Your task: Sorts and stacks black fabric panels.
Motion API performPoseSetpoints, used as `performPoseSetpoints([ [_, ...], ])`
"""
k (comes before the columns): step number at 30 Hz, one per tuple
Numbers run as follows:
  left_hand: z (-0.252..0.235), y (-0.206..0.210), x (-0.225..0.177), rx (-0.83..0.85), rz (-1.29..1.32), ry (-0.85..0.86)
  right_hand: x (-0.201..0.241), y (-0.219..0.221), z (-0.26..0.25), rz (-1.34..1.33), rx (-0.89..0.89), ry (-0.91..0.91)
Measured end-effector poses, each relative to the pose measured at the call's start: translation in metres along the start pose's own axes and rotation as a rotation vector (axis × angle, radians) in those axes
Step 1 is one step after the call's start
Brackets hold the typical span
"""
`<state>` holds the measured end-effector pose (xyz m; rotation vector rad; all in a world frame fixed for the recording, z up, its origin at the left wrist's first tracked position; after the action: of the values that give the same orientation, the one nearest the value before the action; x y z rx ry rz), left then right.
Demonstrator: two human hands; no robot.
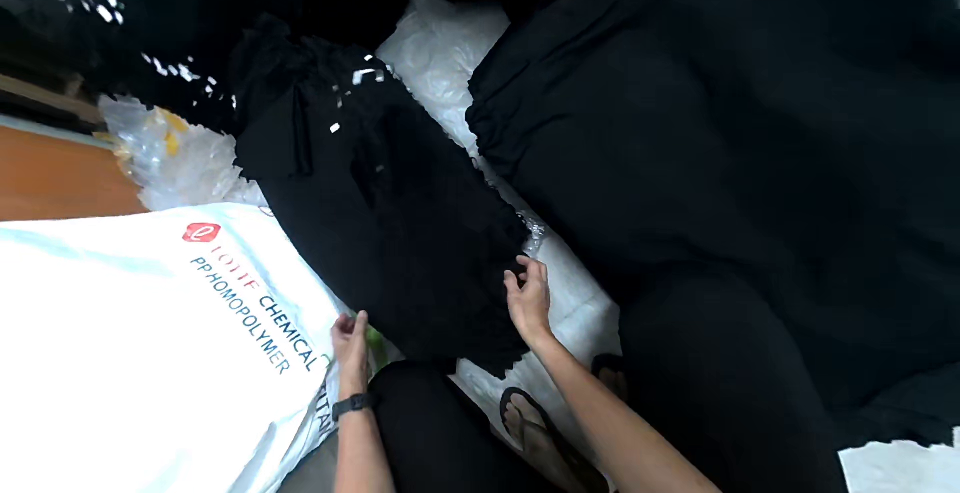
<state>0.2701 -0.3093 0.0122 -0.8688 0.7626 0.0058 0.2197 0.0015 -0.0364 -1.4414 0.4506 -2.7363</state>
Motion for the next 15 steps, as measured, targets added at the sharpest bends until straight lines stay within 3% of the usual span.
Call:
performPoseSetpoints([
  [3, -0.013, 0.009, 0.012, 0.228, 0.018, -0.335, 0.013, 0.004, 0.024, 0.023, -0.064, -0.289],
  [5, -0.024, 0.014, 0.022, 0.326, 0.070, -0.376, 0.017, 0.005, 0.046, 0.021, 0.047, -0.403],
  [6, -0.029, 0.016, 0.027, 0.352, 0.087, -0.384, 0.017, 0.007, 0.060, 0.003, 0.210, -0.365],
  [8, -0.029, 0.021, 0.031, 0.361, 0.115, -0.419, 0.009, 0.016, 0.085, 0.000, 0.663, -0.115],
  [10, -0.018, 0.024, 0.020, 0.332, 0.147, -0.435, -0.007, 0.028, 0.105, 0.105, 0.990, 0.105],
  [12, 0.005, 0.021, -0.008, 0.330, 0.207, -0.380, -0.021, 0.037, 0.120, 0.148, 1.098, 0.203],
  [15, 0.045, 0.021, -0.059, 0.355, 0.411, -0.197, -0.029, 0.036, 0.122, -0.115, 0.962, 0.362],
])
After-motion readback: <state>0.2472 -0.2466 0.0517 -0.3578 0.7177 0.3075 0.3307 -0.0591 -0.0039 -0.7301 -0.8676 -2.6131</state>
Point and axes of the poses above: each hand's wrist, its own z-axis away from the middle knuckle, its own y-axis out of the palm, x = y × z, the point moved 3 cm from there along -z, towards the middle knuckle, and after that the axes turned 5 degrees about -z, right-handed, at the moved point
